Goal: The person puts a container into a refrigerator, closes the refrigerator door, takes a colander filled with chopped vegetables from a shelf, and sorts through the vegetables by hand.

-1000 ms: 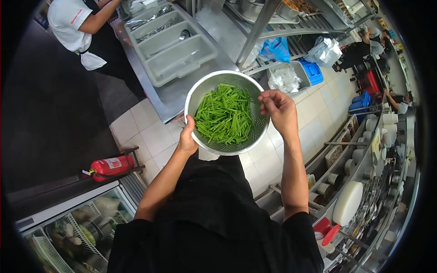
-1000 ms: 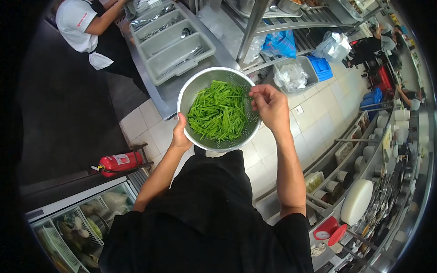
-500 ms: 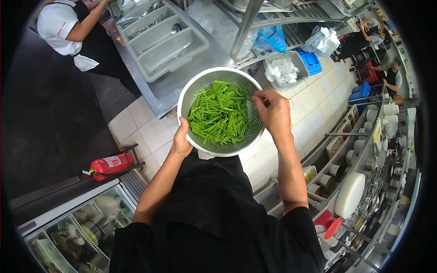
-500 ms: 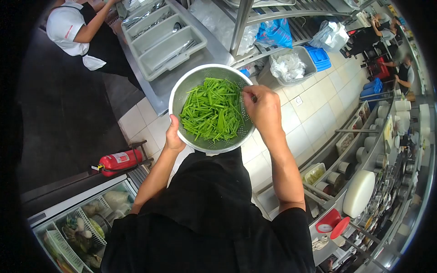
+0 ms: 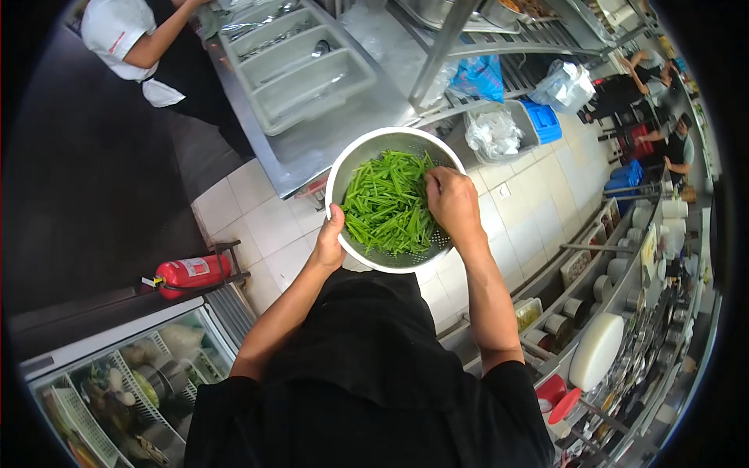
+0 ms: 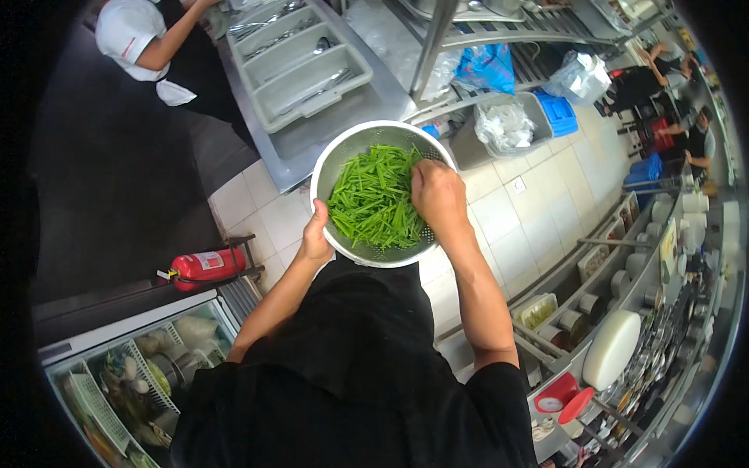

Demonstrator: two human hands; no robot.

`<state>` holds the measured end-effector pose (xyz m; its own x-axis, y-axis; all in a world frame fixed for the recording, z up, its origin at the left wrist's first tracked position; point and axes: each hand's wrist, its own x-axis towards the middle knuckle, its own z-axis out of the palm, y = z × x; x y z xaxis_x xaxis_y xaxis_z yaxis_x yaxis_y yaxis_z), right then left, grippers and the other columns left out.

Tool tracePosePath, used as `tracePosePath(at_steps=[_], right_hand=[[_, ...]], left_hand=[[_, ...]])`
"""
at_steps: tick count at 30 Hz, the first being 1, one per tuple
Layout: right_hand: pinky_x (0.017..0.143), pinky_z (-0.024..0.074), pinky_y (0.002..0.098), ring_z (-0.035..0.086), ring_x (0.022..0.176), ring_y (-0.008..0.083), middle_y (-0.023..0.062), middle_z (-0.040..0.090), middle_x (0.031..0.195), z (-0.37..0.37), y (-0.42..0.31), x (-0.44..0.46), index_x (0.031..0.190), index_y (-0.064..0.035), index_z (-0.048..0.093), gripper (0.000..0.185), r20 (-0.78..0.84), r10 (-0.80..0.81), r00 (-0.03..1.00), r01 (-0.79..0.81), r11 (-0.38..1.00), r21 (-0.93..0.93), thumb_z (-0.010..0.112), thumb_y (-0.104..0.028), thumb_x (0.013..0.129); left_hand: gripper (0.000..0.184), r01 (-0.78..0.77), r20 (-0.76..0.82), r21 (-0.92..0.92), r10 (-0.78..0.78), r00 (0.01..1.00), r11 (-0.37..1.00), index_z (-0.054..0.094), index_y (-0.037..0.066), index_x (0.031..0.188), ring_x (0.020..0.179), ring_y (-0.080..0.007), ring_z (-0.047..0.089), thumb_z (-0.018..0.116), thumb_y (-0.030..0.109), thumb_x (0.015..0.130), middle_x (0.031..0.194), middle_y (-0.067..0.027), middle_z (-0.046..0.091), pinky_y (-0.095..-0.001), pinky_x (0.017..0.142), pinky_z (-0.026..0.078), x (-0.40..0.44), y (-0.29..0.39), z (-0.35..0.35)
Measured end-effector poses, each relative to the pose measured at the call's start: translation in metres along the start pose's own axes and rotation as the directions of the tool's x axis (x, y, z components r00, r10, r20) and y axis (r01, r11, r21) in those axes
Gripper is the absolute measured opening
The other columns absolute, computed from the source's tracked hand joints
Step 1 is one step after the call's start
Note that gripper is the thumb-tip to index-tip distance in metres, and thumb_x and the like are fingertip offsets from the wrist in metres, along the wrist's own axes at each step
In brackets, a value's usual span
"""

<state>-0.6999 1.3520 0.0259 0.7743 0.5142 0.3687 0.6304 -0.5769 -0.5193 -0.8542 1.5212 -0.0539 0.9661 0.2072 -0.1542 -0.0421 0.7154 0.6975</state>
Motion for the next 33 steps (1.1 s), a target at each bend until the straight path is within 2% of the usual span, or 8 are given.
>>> tracePosePath(at_steps=[4,9,14,22,24,26,30,33], right_hand=[[0.059,0.0480,0.0453,0.061,0.065,0.0381,0.0165,0.062,0.070,0.003,-0.011,0.005,0.075,-0.0024,0.061,0.012,0.113,0.111,0.987,-0.115,0.993,0.032,0.069,-0.011,0.080],[0.072,0.0484,0.0430,0.060,0.085,0.0387,0.0182,0.059,0.100,0.045,-0.007,0.020,0.091,0.0004,0.060,0.014,-0.176,-0.104,0.979,0.099,0.994,-0.035,0.068,-0.010,0.083],[0.080,0.0467,0.0455,0.058,0.090,0.0400,0.0192,0.059,0.096,0.090,0.019,0.073,0.100,0.0016,0.058,0.021,-0.302,-0.078,0.950,0.117,0.987,0.111,0.066,-0.004,0.081],[0.086,0.0487,0.0436,0.060,0.098,0.0431,0.0274,0.062,0.105,0.212,0.062,0.273,0.107,0.0057,0.062,0.038,-0.040,-0.135,0.990,0.138,0.986,0.091,0.069,-0.022,0.082],[0.085,0.0497,0.0440,0.063,0.099,0.0413,0.0280,0.065,0.102,0.242,0.078,0.291,0.111,0.0076,0.060,0.047,0.204,0.099,0.974,-0.091,0.995,-0.046,0.071,-0.026,0.079],[0.093,0.0464,0.0399,0.061,0.108,0.0376,0.0302,0.061,0.114,0.232,0.072,0.291,0.114,0.0109,0.057,0.054,0.385,0.153,0.910,-0.277,0.916,0.290,0.070,-0.028,0.080],[0.076,0.0498,0.0405,0.066,0.083,0.0334,0.0259,0.067,0.089,0.254,0.042,0.238,0.099,0.0092,0.060,0.037,0.169,0.304,0.938,-0.337,0.914,0.226,0.069,-0.021,0.080],[0.076,0.0497,0.0388,0.065,0.082,0.0287,0.0232,0.067,0.088,0.279,0.013,0.203,0.100,0.0098,0.060,0.033,0.250,0.451,0.857,-0.515,0.737,0.436,0.066,-0.017,0.081]], left_hand=[[0.074,0.058,-0.065,-0.073,-0.063,0.996,0.996,0.032,0.004,0.145,0.130,-0.0276,0.044,0.036,0.059,0.096,0.142,-0.0138,0.044,-0.0424,0.108,0.036,0.005,0.003,-0.002],[0.070,0.068,-0.247,-0.112,-0.094,0.965,0.991,0.036,0.007,0.144,0.131,-0.0272,0.044,0.037,0.059,0.096,0.143,-0.0110,0.044,-0.0444,0.108,0.036,0.031,0.017,-0.031],[0.072,0.032,-0.384,0.018,-0.022,0.923,0.999,0.037,0.006,0.143,0.127,-0.0268,0.049,0.037,0.061,0.096,0.141,-0.0120,0.047,-0.0434,0.102,0.044,0.036,0.028,-0.062],[0.070,0.127,-0.444,-0.179,-0.196,0.874,0.976,0.039,0.002,0.141,0.128,-0.0268,0.048,0.044,0.055,0.096,0.139,-0.0139,0.049,-0.0412,0.106,0.040,0.014,0.023,-0.099],[0.069,0.153,-0.355,-0.203,-0.218,0.909,0.967,0.039,0.002,0.141,0.128,-0.0259,0.048,0.045,0.054,0.096,0.139,-0.0134,0.050,-0.0412,0.106,0.040,0.022,0.020,-0.107],[0.068,0.186,-0.316,-0.220,-0.250,0.915,0.958,0.040,0.002,0.140,0.125,-0.0254,0.049,0.045,0.054,0.096,0.138,-0.0135,0.050,-0.0406,0.105,0.040,0.033,0.018,-0.111],[0.061,0.310,-0.195,-0.178,-0.342,0.919,0.934,0.042,0.001,0.138,0.121,-0.0210,0.051,0.043,0.048,0.099,0.132,-0.0115,0.054,-0.0377,0.103,0.041,0.041,0.021,-0.123],[0.059,0.389,-0.198,-0.150,-0.413,0.889,0.909,0.044,0.002,0.138,0.119,-0.0192,0.052,0.043,0.047,0.100,0.129,-0.0096,0.055,-0.0357,0.101,0.041,0.043,0.030,-0.122]])
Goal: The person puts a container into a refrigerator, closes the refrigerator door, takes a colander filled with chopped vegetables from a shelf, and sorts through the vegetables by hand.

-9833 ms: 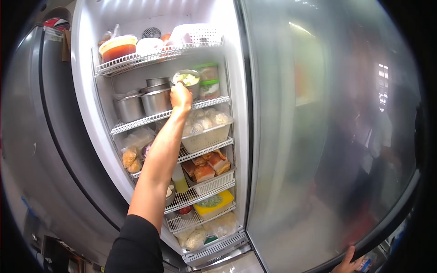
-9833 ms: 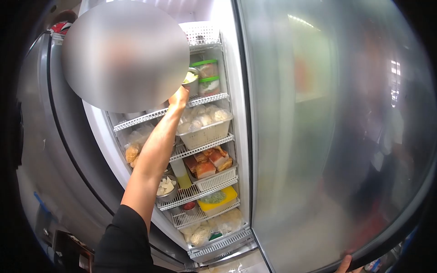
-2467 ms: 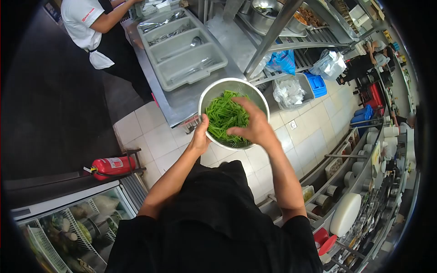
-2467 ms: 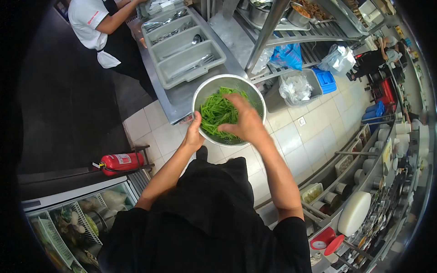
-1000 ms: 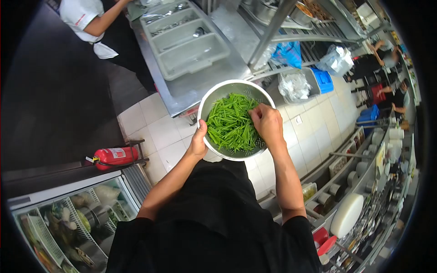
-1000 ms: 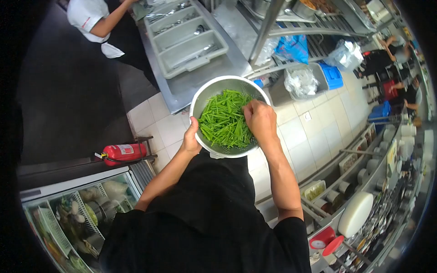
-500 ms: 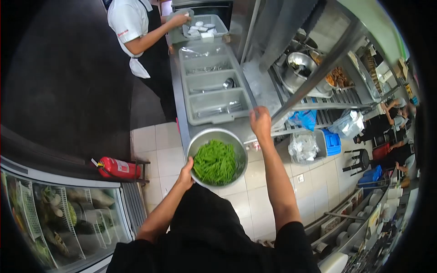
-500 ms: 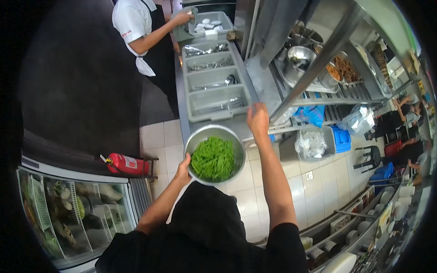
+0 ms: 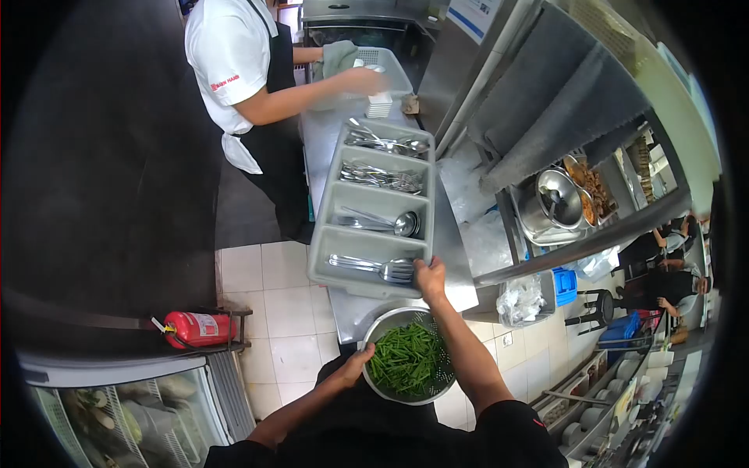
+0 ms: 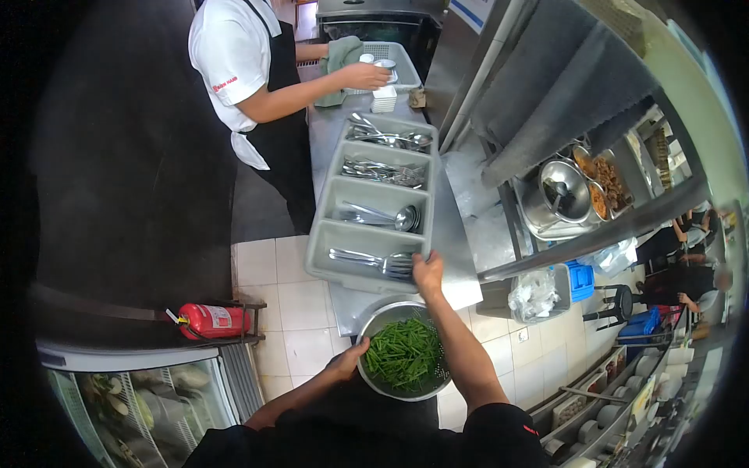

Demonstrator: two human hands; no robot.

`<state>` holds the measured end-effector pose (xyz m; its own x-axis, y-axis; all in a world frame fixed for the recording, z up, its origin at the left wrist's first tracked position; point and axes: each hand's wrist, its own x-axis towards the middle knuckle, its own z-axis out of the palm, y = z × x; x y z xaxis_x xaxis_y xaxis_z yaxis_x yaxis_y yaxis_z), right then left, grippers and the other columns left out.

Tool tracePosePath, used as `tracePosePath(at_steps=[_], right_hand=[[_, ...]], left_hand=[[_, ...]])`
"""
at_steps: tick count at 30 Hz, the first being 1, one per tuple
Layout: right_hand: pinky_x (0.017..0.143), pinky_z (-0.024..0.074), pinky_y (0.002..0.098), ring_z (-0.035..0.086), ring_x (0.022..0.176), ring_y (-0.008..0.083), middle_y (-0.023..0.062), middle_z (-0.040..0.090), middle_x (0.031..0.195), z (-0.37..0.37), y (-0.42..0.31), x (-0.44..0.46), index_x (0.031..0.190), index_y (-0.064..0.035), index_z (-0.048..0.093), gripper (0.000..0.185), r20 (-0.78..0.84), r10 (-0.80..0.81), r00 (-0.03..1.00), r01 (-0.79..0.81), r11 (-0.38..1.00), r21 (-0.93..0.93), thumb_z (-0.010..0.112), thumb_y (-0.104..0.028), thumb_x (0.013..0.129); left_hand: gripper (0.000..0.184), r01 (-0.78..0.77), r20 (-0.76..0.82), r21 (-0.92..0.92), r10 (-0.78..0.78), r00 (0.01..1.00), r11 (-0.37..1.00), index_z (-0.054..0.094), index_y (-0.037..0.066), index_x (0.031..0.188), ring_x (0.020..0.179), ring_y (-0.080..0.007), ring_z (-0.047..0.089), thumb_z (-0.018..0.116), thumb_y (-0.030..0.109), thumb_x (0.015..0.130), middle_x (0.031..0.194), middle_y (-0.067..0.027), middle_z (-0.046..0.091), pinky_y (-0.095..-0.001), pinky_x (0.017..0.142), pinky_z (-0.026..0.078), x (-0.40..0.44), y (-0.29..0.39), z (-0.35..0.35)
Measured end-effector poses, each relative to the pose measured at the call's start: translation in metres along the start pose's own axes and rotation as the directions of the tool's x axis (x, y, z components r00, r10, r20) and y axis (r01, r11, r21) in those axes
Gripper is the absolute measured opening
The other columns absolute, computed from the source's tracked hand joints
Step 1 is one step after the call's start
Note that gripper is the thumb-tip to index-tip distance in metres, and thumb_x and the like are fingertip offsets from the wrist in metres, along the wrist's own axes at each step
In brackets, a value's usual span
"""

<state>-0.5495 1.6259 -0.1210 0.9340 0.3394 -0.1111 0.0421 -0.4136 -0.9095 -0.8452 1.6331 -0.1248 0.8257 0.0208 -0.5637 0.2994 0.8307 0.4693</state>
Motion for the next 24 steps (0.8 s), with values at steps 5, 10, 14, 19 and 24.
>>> tracePosePath(at_steps=[5,10,14,19,24], right_hand=[[0.080,0.0486,0.0355,0.062,0.088,0.0249,0.0196,0.066,0.098,0.061,-0.059,-0.059,0.112,0.0110,0.054,0.040,-0.096,0.347,0.933,-0.317,0.918,0.237,0.063,-0.014,0.082],[0.078,0.0483,0.0360,0.061,0.087,0.0239,0.0198,0.064,0.099,0.130,-0.049,-0.069,0.109,0.0129,0.054,0.045,-0.023,0.481,0.876,-0.418,0.783,0.460,0.066,-0.020,0.081],[0.076,0.0481,0.0381,0.060,0.087,0.0259,0.0234,0.064,0.097,0.141,-0.083,-0.078,0.102,0.0167,0.055,0.046,-0.031,0.538,0.842,-0.471,0.762,0.444,0.067,-0.022,0.080],[0.078,0.0479,0.0389,0.061,0.090,0.0275,0.0242,0.063,0.098,0.160,-0.042,-0.062,0.100,0.0170,0.056,0.044,0.004,0.516,0.857,-0.454,0.752,0.478,0.067,-0.021,0.079],[0.079,0.0510,0.0391,0.062,0.093,0.0253,0.0237,0.060,0.110,0.122,-0.073,-0.068,0.121,0.0116,0.048,0.056,0.438,0.455,0.776,-0.627,0.479,0.614,0.070,-0.024,0.084]], left_hand=[[0.057,0.008,0.001,-0.148,-0.008,1.000,0.989,0.045,0.001,0.136,0.118,-0.0180,0.051,0.043,0.046,0.100,0.129,-0.0083,0.056,-0.0345,0.102,0.039,0.008,-0.002,-0.017],[0.055,-0.238,-0.187,0.263,0.291,0.938,0.935,0.044,-0.001,0.136,0.122,-0.0272,0.051,0.044,0.041,0.100,0.131,-0.0153,0.055,-0.0385,0.104,0.037,0.019,0.010,-0.013],[0.052,-0.148,-0.221,0.639,0.365,0.905,0.755,0.045,-0.003,0.133,0.119,-0.0391,0.053,0.046,0.033,0.097,0.121,-0.0255,0.059,-0.0399,0.101,0.038,0.036,0.038,-0.014],[0.049,-0.107,-0.085,0.907,0.427,0.900,0.408,0.048,-0.002,0.129,0.115,-0.0382,0.055,0.052,0.031,0.093,0.115,-0.0258,0.061,-0.0421,0.098,0.041,0.064,0.066,0.007],[0.038,-0.351,0.152,0.898,0.563,0.812,0.264,0.054,0.006,0.117,0.115,-0.0309,0.052,0.058,0.033,0.091,0.118,-0.0173,0.057,-0.0447,0.094,0.040,0.104,0.052,0.005]])
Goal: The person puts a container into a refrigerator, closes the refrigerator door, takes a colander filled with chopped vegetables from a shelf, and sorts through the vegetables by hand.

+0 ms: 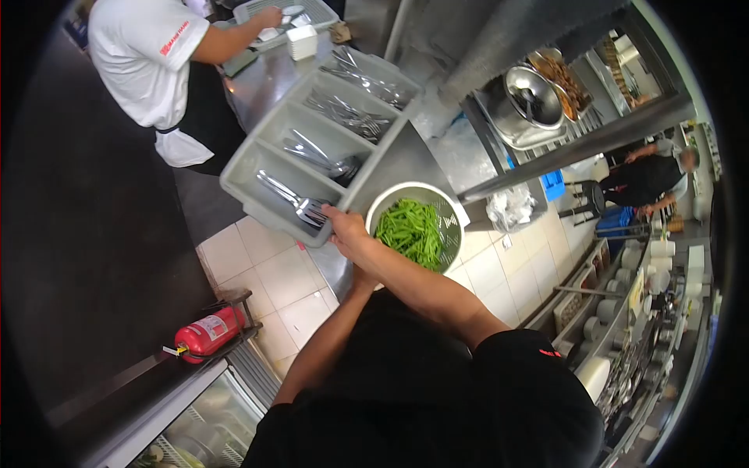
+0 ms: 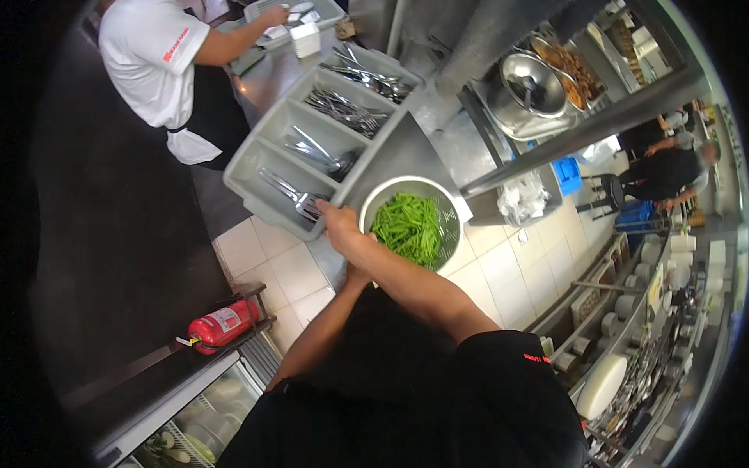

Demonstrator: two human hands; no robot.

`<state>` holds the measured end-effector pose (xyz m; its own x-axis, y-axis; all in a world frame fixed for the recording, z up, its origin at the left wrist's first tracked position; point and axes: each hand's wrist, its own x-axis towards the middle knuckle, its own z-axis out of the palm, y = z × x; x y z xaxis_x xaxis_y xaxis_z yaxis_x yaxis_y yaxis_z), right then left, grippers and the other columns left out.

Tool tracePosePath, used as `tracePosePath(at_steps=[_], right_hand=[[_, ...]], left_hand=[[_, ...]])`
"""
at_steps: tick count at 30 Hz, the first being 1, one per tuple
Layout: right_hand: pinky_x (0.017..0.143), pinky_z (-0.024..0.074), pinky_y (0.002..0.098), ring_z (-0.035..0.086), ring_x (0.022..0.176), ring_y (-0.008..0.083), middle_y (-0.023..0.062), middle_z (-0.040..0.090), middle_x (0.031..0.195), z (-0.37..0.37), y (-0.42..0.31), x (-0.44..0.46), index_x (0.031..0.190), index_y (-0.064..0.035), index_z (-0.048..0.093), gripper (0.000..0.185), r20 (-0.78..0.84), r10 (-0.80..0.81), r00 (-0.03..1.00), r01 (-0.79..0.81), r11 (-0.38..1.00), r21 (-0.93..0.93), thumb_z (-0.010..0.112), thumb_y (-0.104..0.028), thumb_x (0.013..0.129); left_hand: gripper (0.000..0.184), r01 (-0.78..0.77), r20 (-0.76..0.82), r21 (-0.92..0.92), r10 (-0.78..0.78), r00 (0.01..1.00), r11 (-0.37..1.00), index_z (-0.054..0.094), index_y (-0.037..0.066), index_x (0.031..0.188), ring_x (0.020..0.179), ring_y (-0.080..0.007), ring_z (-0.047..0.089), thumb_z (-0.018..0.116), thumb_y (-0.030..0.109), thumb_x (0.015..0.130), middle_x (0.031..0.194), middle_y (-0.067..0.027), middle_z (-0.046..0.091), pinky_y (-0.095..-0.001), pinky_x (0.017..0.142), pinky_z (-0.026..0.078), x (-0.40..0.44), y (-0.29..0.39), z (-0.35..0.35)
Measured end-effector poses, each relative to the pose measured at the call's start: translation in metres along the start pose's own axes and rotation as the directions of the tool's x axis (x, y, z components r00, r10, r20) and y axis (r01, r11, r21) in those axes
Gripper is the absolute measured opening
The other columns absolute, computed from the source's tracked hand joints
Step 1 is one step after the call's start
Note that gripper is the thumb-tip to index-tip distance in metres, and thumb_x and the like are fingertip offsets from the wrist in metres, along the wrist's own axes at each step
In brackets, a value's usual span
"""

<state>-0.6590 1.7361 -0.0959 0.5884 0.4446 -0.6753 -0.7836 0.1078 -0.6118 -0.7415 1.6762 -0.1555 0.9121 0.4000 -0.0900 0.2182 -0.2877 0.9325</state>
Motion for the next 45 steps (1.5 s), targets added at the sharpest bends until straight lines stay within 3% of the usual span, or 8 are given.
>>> tracePosePath(at_steps=[3,6,9,12,25,29,34,45], right_hand=[[0.078,0.0530,0.0374,0.062,0.096,0.0238,0.0207,0.059,0.113,-0.026,-0.035,-0.036,0.126,0.0085,0.044,0.060,0.082,0.108,0.991,-0.092,0.980,-0.177,0.071,-0.025,0.085],[0.089,0.0516,0.0377,0.060,0.105,0.0267,0.0169,0.060,0.115,-0.081,-0.094,-0.086,0.126,0.0036,0.048,0.048,0.168,-0.107,0.980,0.178,0.844,-0.506,0.068,-0.017,0.087],[0.086,0.0526,0.0484,0.056,0.109,0.0406,0.0206,0.055,0.122,-0.162,-0.132,-0.076,0.131,-0.0078,0.046,0.074,0.551,-0.535,0.640,0.600,-0.100,-0.794,0.082,-0.023,0.068],[0.088,0.0509,0.0532,0.046,0.120,0.0442,0.0215,0.046,0.132,-0.179,-0.124,-0.070,0.127,-0.0146,0.051,0.079,0.553,-0.396,0.733,0.439,-0.345,-0.830,0.086,-0.020,0.056],[0.092,0.0504,0.0427,0.053,0.117,0.0375,0.0177,0.050,0.127,-0.174,-0.185,-0.032,0.118,-0.0168,0.059,0.063,0.697,-0.177,0.695,0.653,-0.251,-0.714,0.084,-0.012,0.060],[0.096,0.0476,0.0426,0.052,0.119,0.0379,0.0188,0.050,0.128,-0.164,-0.204,-0.040,0.120,-0.0160,0.058,0.064,0.743,-0.035,0.669,0.736,-0.111,-0.668,0.085,-0.017,0.061],[0.098,0.0460,0.0438,0.046,0.124,0.0365,0.0207,0.048,0.127,-0.137,-0.179,-0.021,0.122,-0.0172,0.057,0.074,0.711,-0.029,0.703,0.637,-0.418,-0.647,0.088,-0.023,0.055],[0.094,0.0476,0.0439,0.054,0.113,0.0369,0.0164,0.048,0.130,-0.162,-0.199,-0.026,0.119,-0.0152,0.055,0.070,0.774,-0.033,0.632,0.708,-0.382,-0.594,0.085,-0.013,0.057]], left_hand=[[0.044,-0.245,-0.239,0.305,0.323,0.916,0.920,0.053,0.005,0.125,0.116,-0.0336,0.052,0.053,0.037,0.095,0.117,-0.0192,0.058,-0.0437,0.097,0.040,0.016,-0.040,0.034],[0.047,0.131,-0.203,-0.119,-0.153,0.967,0.984,0.053,0.001,0.125,0.111,-0.0370,0.058,0.047,0.039,0.098,0.116,-0.0235,0.061,-0.0432,0.094,0.044,0.023,0.026,0.012],[0.042,0.234,-0.268,-0.204,-0.284,0.921,0.951,0.056,0.000,0.120,0.099,-0.0398,0.062,0.046,0.034,0.098,0.105,-0.0239,0.065,-0.0437,0.086,0.047,0.031,0.054,0.010],[0.046,0.273,-0.191,-0.214,-0.315,0.930,0.938,0.056,-0.002,0.122,0.101,-0.0266,0.061,0.044,0.038,0.101,0.107,-0.0178,0.066,-0.0369,0.090,0.046,0.039,0.058,0.012],[0.054,0.130,-0.455,-0.401,-0.320,0.831,0.907,0.047,0.006,0.137,0.057,-0.0066,0.049,0.039,0.046,0.102,0.082,-0.0044,0.059,-0.0209,0.049,0.040,0.027,0.071,0.028],[0.047,0.158,-0.584,-0.526,-0.490,0.647,0.836,0.052,0.003,0.130,0.064,-0.0076,0.053,0.044,0.041,0.102,0.093,-0.0040,0.061,-0.0225,0.055,0.045,-0.013,0.050,0.011],[0.045,0.568,-0.944,0.132,-0.071,0.321,0.813,0.051,0.001,0.128,0.105,-0.0322,0.055,0.051,0.034,0.097,0.118,-0.0200,0.055,-0.0435,0.092,0.044,-0.050,-0.010,-0.017],[0.057,0.431,-0.882,0.110,-0.112,0.458,0.896,0.036,0.003,0.139,0.121,-0.0453,0.042,0.050,0.036,0.094,0.136,-0.0287,0.037,-0.0516,0.101,0.034,-0.043,-0.022,-0.010]])
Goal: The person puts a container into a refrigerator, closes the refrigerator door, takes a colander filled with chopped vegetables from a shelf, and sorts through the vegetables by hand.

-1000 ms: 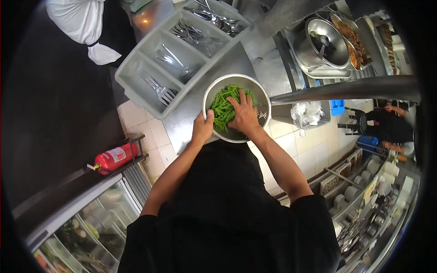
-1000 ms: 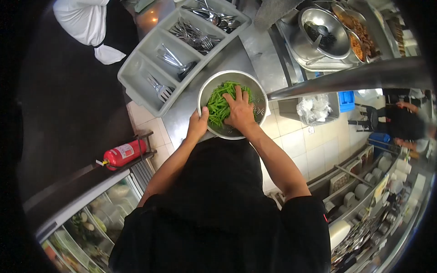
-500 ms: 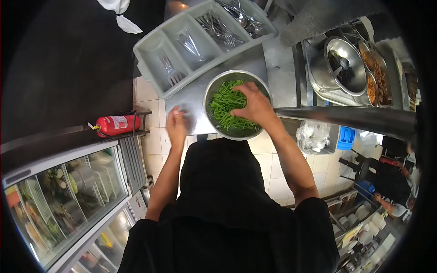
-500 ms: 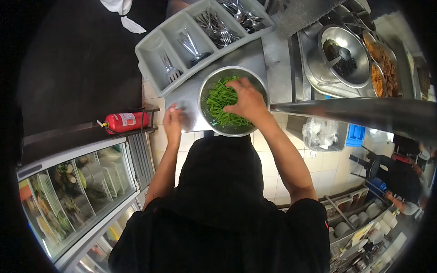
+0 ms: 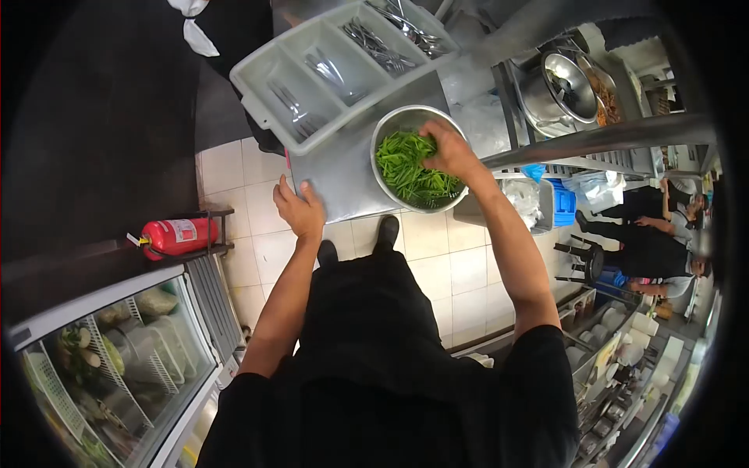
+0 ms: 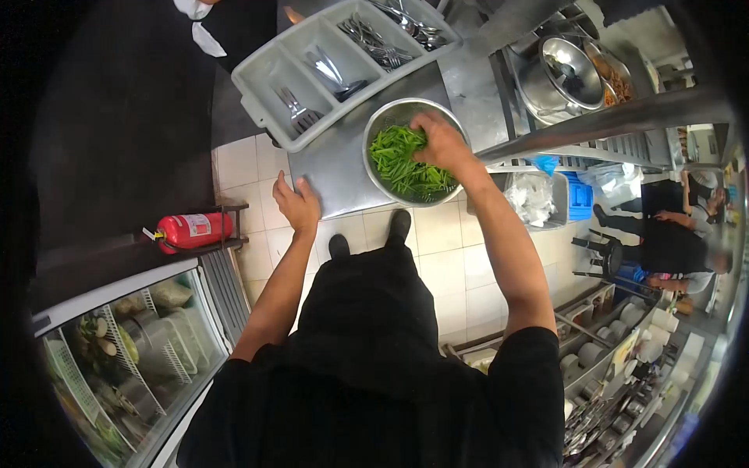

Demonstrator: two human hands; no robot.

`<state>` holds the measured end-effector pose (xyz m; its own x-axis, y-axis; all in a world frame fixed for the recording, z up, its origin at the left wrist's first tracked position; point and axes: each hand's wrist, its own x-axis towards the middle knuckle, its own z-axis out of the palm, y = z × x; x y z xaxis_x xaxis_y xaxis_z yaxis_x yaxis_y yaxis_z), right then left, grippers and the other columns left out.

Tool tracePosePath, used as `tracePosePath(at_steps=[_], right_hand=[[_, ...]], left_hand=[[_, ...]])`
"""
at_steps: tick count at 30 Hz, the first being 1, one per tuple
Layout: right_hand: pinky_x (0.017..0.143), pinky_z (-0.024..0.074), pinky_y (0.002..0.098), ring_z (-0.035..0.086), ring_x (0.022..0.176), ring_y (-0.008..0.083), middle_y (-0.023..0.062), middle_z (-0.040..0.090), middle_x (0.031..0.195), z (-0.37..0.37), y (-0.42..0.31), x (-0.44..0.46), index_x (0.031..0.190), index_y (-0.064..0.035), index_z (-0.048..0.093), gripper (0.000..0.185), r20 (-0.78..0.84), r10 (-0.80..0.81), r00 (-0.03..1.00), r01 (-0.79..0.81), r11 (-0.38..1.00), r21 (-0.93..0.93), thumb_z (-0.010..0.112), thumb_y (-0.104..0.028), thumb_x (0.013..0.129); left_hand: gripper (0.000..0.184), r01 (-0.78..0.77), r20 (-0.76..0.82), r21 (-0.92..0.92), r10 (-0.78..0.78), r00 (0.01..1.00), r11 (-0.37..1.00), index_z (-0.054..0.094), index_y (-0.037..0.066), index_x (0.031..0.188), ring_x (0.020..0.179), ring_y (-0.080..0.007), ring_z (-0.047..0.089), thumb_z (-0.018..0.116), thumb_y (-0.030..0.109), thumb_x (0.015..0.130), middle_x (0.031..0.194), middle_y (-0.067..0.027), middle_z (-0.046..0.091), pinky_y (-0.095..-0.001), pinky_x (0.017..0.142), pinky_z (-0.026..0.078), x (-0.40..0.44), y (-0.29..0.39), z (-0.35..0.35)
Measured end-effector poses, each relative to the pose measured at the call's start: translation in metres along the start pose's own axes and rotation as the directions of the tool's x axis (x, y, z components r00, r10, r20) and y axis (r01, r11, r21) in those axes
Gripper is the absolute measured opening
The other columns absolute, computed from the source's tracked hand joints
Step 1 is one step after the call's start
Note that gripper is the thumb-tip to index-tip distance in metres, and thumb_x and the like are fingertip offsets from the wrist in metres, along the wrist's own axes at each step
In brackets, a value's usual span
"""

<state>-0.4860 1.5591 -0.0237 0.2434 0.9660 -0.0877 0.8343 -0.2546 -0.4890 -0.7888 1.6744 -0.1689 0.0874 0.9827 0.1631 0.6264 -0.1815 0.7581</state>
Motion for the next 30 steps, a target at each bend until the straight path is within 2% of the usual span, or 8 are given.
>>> tracePosePath(at_steps=[2,5,8,13,15,18,21,30], right_hand=[[0.095,0.0473,0.0446,0.053,0.115,0.0380,0.0174,0.046,0.134,-0.001,-0.015,-0.012,0.122,-0.0162,0.053,0.075,0.028,0.065,0.997,-0.066,0.998,0.022,0.086,-0.014,0.055],[0.092,0.0501,0.0496,0.053,0.112,0.0428,0.0190,0.047,0.127,0.032,-0.018,-0.023,0.127,-0.0250,0.049,0.086,-0.060,0.074,0.995,-0.090,0.939,-0.331,0.089,-0.018,0.051],[0.092,0.0511,0.0474,0.051,0.117,0.0430,0.0219,0.045,0.130,0.051,-0.013,-0.010,0.128,-0.0257,0.047,0.084,0.039,0.200,0.979,-0.181,0.942,-0.283,0.087,-0.019,0.055],[0.087,0.0539,0.0447,0.059,0.106,0.0402,0.0167,0.051,0.121,0.030,-0.004,-0.007,0.122,-0.0250,0.054,0.069,-0.013,0.196,0.981,-0.191,0.934,-0.302,0.084,-0.013,0.061],[0.090,0.0526,0.0430,0.058,0.108,0.0393,0.0171,0.051,0.124,0.019,-0.002,-0.013,0.121,-0.0224,0.057,0.063,-0.094,0.011,0.996,-0.027,0.984,-0.175,0.080,-0.007,0.065],[0.092,0.0510,0.0422,0.057,0.111,0.0371,0.0186,0.051,0.129,0.014,0.004,-0.012,0.120,-0.0199,0.059,0.060,-0.078,-0.068,0.995,0.062,0.995,-0.080,0.074,0.001,0.066],[0.093,0.0504,0.0426,0.057,0.111,0.0367,0.0201,0.051,0.131,0.013,0.014,-0.006,0.121,-0.0201,0.060,0.061,-0.091,-0.225,0.970,0.215,0.971,-0.108,0.068,0.005,0.066],[0.090,0.0502,0.0441,0.059,0.106,0.0395,0.0223,0.058,0.118,-0.004,0.006,-0.004,0.118,-0.0166,0.055,0.055,-0.094,-0.043,0.995,0.045,0.999,0.017,0.061,0.007,0.069]], left_hand=[[0.056,0.037,0.021,0.026,-0.038,0.999,0.999,0.037,0.004,0.139,0.121,-0.0451,0.042,0.050,0.035,0.094,0.136,-0.0288,0.037,-0.0518,0.102,0.034,0.003,0.004,0.000],[0.055,0.027,0.028,0.070,-0.029,0.999,0.997,0.038,0.003,0.138,0.122,-0.0453,0.043,0.050,0.035,0.094,0.135,-0.0275,0.038,-0.0501,0.102,0.036,0.002,0.006,0.000],[0.055,0.023,0.002,0.108,-0.023,1.000,0.994,0.038,0.005,0.138,0.120,-0.0447,0.044,0.049,0.036,0.095,0.135,-0.0270,0.038,-0.0501,0.101,0.036,0.002,0.007,0.001],[0.054,0.013,-0.015,0.154,-0.011,1.000,0.988,0.040,0.005,0.137,0.118,-0.0429,0.047,0.048,0.037,0.095,0.134,-0.0260,0.040,-0.0499,0.100,0.037,0.004,0.006,0.005],[0.053,0.016,-0.023,0.162,-0.013,1.000,0.987,0.040,0.005,0.137,0.116,-0.0424,0.048,0.048,0.037,0.095,0.134,-0.0257,0.041,-0.0499,0.099,0.038,0.001,0.005,0.006],[0.052,0.024,-0.040,0.188,-0.017,0.999,0.982,0.042,0.004,0.135,0.114,-0.0424,0.049,0.048,0.037,0.095,0.133,-0.0255,0.041,-0.0495,0.098,0.040,0.001,0.010,0.004],[0.053,0.059,-0.026,0.135,-0.056,0.998,0.989,0.041,0.005,0.136,0.119,-0.0442,0.044,0.048,0.037,0.094,0.135,-0.0274,0.038,-0.0516,0.101,0.036,0.001,0.013,0.003],[0.051,0.025,-0.064,0.132,-0.016,0.998,0.991,0.043,0.003,0.134,0.121,-0.0456,0.044,0.047,0.036,0.095,0.134,-0.0287,0.038,-0.0513,0.101,0.037,0.001,0.011,0.005]])
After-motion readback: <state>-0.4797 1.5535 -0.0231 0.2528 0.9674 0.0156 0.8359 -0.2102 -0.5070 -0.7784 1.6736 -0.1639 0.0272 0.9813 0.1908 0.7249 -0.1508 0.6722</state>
